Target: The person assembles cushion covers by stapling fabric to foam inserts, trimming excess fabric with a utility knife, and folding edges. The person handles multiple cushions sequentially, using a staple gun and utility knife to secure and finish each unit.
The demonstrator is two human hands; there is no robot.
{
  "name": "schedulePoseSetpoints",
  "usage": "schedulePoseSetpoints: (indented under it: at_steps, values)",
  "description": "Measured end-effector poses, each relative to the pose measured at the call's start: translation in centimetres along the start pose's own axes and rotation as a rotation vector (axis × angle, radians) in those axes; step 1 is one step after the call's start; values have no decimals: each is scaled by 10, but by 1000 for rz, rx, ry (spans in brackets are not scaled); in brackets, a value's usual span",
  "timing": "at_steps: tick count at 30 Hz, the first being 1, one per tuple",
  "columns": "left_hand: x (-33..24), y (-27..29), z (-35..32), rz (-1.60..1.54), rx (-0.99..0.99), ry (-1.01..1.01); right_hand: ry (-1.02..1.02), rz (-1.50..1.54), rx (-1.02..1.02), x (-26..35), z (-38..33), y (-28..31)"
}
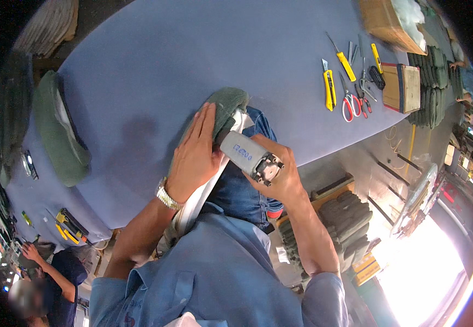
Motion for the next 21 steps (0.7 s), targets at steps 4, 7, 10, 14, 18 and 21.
schedulePoseSetpoints:
  at_steps: [4, 7, 10, 14, 18, 21]
  values:
    - [34, 1, 11, -698, 247, 48, 144, -37, -129, 0, -5, 3]
    - [87, -31, 7, -899, 231, 271, 118, -127, -103, 7, -5, 0]
    - [82, -31, 4, -698, 248, 193, 77, -155, -120, -3, -5, 0]
    - [60, -18, -2, -534, 227, 69, -24, -110, -148, -16, -6, -1]
    - [30, -7, -15, -241, 177, -13, 46, -122, -182, -8, -9, 0]
    - [20, -1, -19, -70, 91, 4, 29, -189, -92, 8, -3, -2]
Point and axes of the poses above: each hand's wrist, its own z-axis towards the middle knuckle, its own y-axis out of the back of the hand, x = y × z, the point moved 8 cm from there along z, towards the middle knuckle, and after that the axes turned 6 degrees about -x, right-handed, at the moved point
